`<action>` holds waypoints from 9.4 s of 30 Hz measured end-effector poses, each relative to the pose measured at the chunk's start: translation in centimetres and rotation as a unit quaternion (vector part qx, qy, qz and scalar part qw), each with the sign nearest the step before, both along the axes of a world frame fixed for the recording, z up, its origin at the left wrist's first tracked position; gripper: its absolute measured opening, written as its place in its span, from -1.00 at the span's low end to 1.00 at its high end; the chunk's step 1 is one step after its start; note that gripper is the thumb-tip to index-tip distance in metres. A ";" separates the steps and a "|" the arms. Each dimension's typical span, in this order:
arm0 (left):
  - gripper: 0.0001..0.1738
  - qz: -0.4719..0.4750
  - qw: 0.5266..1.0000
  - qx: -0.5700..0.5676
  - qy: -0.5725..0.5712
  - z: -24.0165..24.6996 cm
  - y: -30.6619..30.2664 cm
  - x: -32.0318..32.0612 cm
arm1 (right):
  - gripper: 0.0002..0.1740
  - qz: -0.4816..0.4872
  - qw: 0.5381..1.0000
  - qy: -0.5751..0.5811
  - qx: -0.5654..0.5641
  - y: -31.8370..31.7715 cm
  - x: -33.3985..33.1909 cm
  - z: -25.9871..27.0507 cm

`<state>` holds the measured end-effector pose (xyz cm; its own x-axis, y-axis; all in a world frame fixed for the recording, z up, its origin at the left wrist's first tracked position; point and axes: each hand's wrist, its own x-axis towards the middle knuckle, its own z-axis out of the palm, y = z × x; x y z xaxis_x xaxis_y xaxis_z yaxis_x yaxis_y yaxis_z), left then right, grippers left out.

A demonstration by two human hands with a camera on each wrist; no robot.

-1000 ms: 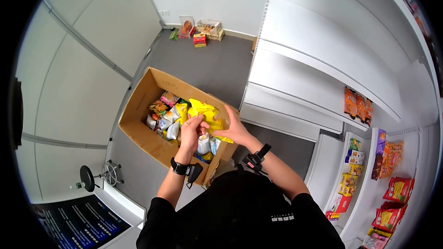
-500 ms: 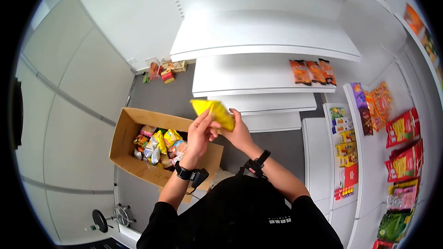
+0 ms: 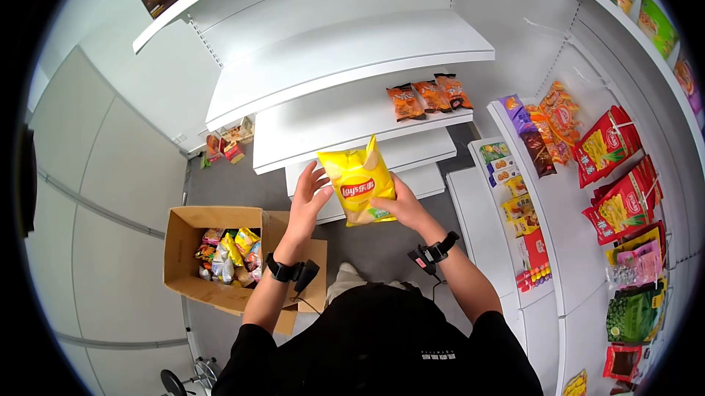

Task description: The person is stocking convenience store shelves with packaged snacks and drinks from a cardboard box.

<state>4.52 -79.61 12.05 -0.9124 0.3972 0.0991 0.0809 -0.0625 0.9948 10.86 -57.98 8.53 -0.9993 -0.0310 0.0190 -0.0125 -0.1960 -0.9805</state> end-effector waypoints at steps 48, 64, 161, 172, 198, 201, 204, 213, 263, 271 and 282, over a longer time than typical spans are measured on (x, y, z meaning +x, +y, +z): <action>-0.66 -0.092 0.991 0.090 0.034 12.2 23.2 -21.9 | -0.73 -0.030 0.984 0.058 0.164 24.4 -18.9 16.4; -0.56 -0.051 0.997 0.051 0.018 10.6 28.0 -24.0 | -0.71 -0.161 0.980 0.024 0.117 41.7 -36.3 19.0; -0.73 0.643 0.718 0.129 -0.236 -12.9 -9.7 23.2 | -0.71 0.243 0.842 -0.450 -0.174 -13.8 -12.6 -12.9; -0.71 0.627 0.714 0.102 -0.295 -14.8 -18.9 17.8 | -0.30 0.238 0.806 -0.525 -0.136 -27.1 -18.7 -15.4; -0.73 0.493 0.713 0.277 -0.414 -22.9 -36.9 3.5 | -0.23 0.329 0.761 -0.559 0.000 -43.5 -32.7 -21.4; -0.69 0.504 0.674 0.263 -0.471 -25.9 -40.2 0.7 | -0.20 0.304 0.770 -0.562 -0.003 -44.4 -32.6 -21.5; -0.67 0.509 0.659 0.215 -0.510 -28.9 -43.4 -1.5 | -0.18 0.318 0.772 -0.549 -0.034 -44.3 -32.3 -22.4; -0.49 0.496 0.603 0.241 -0.576 -41.4 -50.5 -4.1 | -0.34 0.243 0.805 -0.538 0.054 -46.9 -30.4 -22.9; -0.81 0.532 0.812 -0.031 -0.237 -26.7 -40.8 -3.4 | -0.14 0.333 0.832 -0.443 0.015 -43.0 -26.9 -16.2; -0.81 0.481 0.828 -0.278 0.072 -17.1 -30.4 -2.5 | -0.16 0.358 0.868 -0.336 -0.068 -36.6 -22.5 -5.7; -0.81 0.381 0.902 -0.167 0.114 -8.7 -13.6 -2.0 | -0.50 0.197 0.949 -0.169 -0.179 -20.7 -19.9 -1.0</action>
<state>2.47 -93.22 3.31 -0.9043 -0.2935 0.3100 0.1792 0.3981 0.8997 -9.09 -78.71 7.53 -0.8618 -0.4563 -0.2215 0.4351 -0.4409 -0.7850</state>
